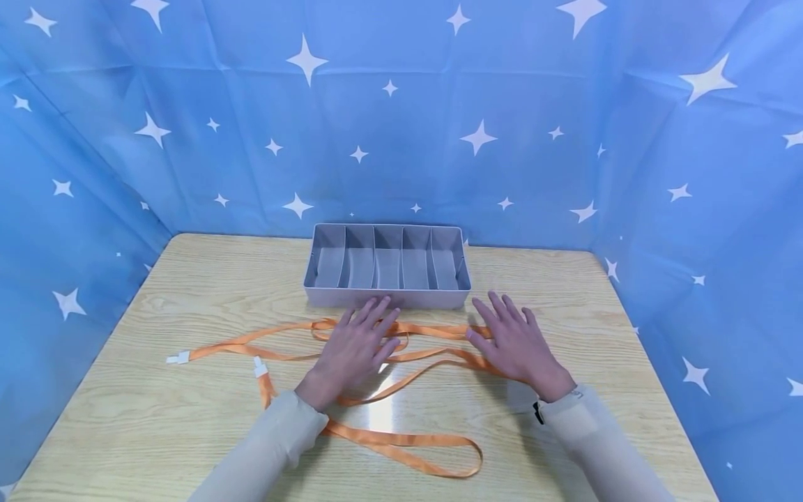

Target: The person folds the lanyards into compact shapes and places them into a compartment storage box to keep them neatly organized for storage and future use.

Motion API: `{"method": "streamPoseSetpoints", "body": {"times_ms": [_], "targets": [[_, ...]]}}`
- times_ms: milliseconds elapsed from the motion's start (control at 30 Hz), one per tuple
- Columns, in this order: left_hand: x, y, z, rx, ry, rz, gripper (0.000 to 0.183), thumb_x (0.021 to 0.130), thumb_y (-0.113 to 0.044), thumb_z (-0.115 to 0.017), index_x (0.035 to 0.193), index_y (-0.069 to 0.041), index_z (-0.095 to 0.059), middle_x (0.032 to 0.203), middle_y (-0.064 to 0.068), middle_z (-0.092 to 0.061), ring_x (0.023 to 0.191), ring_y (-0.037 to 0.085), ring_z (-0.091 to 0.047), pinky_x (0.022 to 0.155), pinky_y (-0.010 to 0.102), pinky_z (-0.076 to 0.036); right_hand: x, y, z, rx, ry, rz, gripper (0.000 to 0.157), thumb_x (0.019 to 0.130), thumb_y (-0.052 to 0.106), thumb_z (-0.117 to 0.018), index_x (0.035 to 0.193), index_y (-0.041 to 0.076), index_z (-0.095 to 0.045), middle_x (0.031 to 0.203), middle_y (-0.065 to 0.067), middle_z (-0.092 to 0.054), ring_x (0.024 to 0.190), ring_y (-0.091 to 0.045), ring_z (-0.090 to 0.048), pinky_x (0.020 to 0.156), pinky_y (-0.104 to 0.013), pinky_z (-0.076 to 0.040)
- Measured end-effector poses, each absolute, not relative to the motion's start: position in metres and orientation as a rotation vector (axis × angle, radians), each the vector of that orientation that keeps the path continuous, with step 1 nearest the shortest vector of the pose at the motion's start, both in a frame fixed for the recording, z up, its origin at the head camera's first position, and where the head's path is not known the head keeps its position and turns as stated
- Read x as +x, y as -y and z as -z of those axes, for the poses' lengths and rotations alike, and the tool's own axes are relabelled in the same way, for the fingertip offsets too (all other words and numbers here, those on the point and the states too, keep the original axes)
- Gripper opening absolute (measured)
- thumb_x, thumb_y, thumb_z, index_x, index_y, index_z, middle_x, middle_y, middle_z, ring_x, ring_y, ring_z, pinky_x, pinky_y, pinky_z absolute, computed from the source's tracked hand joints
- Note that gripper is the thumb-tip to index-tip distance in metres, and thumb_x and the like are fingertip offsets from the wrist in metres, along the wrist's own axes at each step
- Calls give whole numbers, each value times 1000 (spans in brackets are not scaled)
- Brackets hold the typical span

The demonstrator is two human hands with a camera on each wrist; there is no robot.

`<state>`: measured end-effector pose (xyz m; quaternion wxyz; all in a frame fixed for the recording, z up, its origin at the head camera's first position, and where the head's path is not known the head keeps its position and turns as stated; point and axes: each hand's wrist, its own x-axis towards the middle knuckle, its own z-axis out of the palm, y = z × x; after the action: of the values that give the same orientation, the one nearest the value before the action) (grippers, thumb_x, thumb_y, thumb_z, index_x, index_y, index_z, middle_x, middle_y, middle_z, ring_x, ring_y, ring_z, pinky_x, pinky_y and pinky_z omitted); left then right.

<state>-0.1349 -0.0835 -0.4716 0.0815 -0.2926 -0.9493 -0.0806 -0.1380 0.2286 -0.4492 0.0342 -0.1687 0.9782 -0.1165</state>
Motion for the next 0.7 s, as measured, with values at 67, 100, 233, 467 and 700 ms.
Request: {"method": "streamPoseSetpoints", "body": {"times_ms": [67, 100, 233, 467, 700], "targets": [[-137, 83, 473, -866, 2860, 250, 54, 105, -46, -43, 148, -14, -49, 154, 11, -41, 139, 31, -42, 109, 56, -36, -137, -228, 451, -523, -3008, 362, 67, 102, 53, -44, 154, 12, -36, 159, -24, -26, 145, -47, -23, 108, -72, -17], [-138, 82, 473, -859, 2875, 245, 54, 105, -46, -42, 148, -14, -49, 154, 10, -43, 138, 31, -43, 108, 56, -36, -137, -227, 451, -523, -3007, 365, 67, 102, 52, -45, 154, 12, -36, 159, -24, -27, 144, -47, -23, 108, -72, -18], [-144, 81, 476, -832, 2940, 242, 53, 105, -45, -43, 147, -14, -49, 151, 9, -47, 136, 29, -45, 107, 56, -37, -135, -225, 454, -528, -3003, 353, 66, 102, 52, -45, 153, 10, -39, 157, -25, -30, 143, -47, -26, 107, -73, -20], [-151, 80, 479, -819, 2978, 295, 49, 104, -39, -50, 145, -12, -52, 144, 8, -54, 131, 30, -50, 101, 54, -43, -134, -224, 461, -523, -2955, 365, 65, 102, 53, -45, 151, 8, -42, 151, -26, -39, 139, -47, -35, 104, -72, -25], [-154, 82, 482, -816, 2981, 367, 45, 103, -35, -54, 141, -11, -56, 139, 8, -58, 126, 32, -54, 96, 57, -45, -135, -223, 469, -540, -2980, 352, 63, 101, 51, -49, 147, 8, -47, 142, -24, -49, 128, -45, -48, 99, -67, -35]]}}
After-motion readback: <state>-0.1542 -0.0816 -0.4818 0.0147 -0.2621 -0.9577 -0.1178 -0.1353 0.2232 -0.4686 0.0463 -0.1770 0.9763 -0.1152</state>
